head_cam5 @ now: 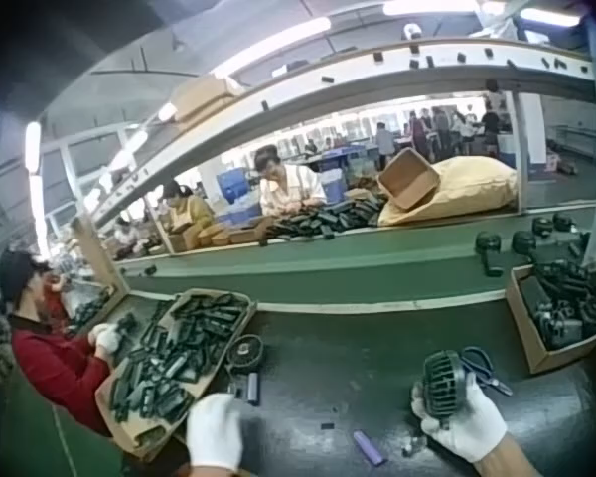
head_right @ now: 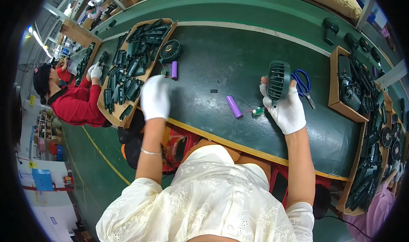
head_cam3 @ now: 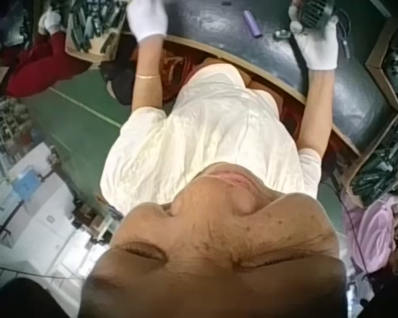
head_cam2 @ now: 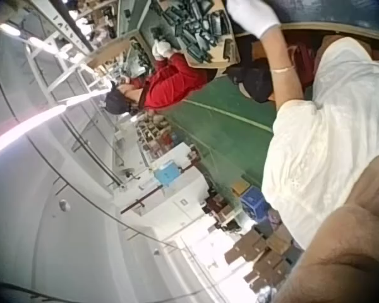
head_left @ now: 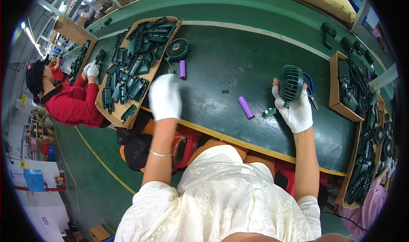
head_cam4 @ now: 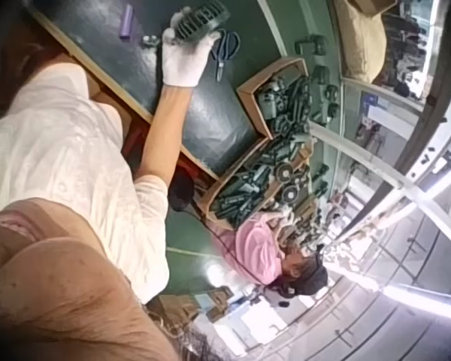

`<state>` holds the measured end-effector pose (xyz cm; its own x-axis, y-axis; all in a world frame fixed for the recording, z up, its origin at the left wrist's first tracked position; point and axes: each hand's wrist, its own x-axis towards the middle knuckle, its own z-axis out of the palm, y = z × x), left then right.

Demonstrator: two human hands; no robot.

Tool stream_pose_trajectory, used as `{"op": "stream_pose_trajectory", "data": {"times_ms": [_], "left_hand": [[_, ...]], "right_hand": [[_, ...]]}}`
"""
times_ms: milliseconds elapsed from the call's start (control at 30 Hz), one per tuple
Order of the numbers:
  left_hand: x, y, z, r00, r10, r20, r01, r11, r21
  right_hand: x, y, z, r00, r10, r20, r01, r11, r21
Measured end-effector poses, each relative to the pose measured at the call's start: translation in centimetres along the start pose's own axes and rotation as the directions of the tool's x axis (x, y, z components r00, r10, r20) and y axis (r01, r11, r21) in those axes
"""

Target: The person assembles portable electric fans on a workstation by inserting batteries, connecting the fan heads and wiring, and pressing the plastic handle casings together by hand.

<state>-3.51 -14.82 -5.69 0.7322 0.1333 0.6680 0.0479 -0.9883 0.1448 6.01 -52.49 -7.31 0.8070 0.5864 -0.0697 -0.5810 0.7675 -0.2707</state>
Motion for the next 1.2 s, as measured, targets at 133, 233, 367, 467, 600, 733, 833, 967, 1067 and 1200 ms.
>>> {"op": "stream_pose_trajectory", "data": {"times_ms": [133, 233, 367, 467, 600, 733, 833, 967, 1067, 1200], "left_hand": [[0.2, -9.6, -2.6, 0.954, -0.298, -0.016, 0.276, 0.859, 0.431], [-0.3, -14.2, -3.6, 0.801, -0.557, 0.220, 0.428, 0.789, 0.440], [2.4, -12.4, -2.6, 0.726, -0.577, 0.375, 0.434, 0.807, 0.400], [2.7, -14.5, -2.3, 0.866, -0.425, 0.263, 0.292, 0.857, 0.424], [3.8, -12.7, -1.9, 0.990, 0.010, -0.143, 0.039, 0.941, 0.337], [5.3, -2.0, 0.6, 0.969, 0.249, -0.003, -0.246, 0.958, 0.146], [5.9, 9.9, 1.3, 0.620, -0.184, 0.763, 0.784, 0.103, -0.612], [3.3, 17.3, 8.7, 0.570, 0.250, 0.782, 0.812, -0.312, -0.492], [4.3, 19.3, 9.8, 0.496, 0.358, 0.791, 0.844, -0.410, -0.344], [4.2, 18.2, 11.2, 0.717, 0.284, 0.636, 0.692, -0.176, -0.701]], "right_hand": [[-0.1, 0.6, -0.6, 0.993, -0.117, -0.017, 0.109, 0.962, -0.249], [-0.1, 1.1, -0.4, 0.998, -0.057, 0.025, 0.062, 0.955, -0.290], [-0.8, 0.4, -1.0, 0.995, -0.097, 0.031, 0.102, 0.951, -0.293], [-0.4, 0.7, -0.4, 0.987, -0.155, -0.036, 0.140, 0.954, -0.266], [0.0, 0.3, -0.2, 0.971, -0.207, -0.121, 0.160, 0.934, -0.318], [0.1, 0.7, -0.1, 0.992, -0.113, -0.048, 0.093, 0.947, -0.306], [-0.5, 1.2, 0.6, 0.999, -0.044, 0.013, 0.046, 0.918, -0.394], [-0.9, 1.6, 1.2, 0.999, -0.043, -0.023, 0.028, 0.897, -0.442], [-1.0, 0.6, 0.6, 0.995, -0.101, -0.025, 0.078, 0.885, -0.459], [0.0, 0.4, 1.1, 0.951, -0.308, 0.002, 0.274, 0.841, -0.468]]}}
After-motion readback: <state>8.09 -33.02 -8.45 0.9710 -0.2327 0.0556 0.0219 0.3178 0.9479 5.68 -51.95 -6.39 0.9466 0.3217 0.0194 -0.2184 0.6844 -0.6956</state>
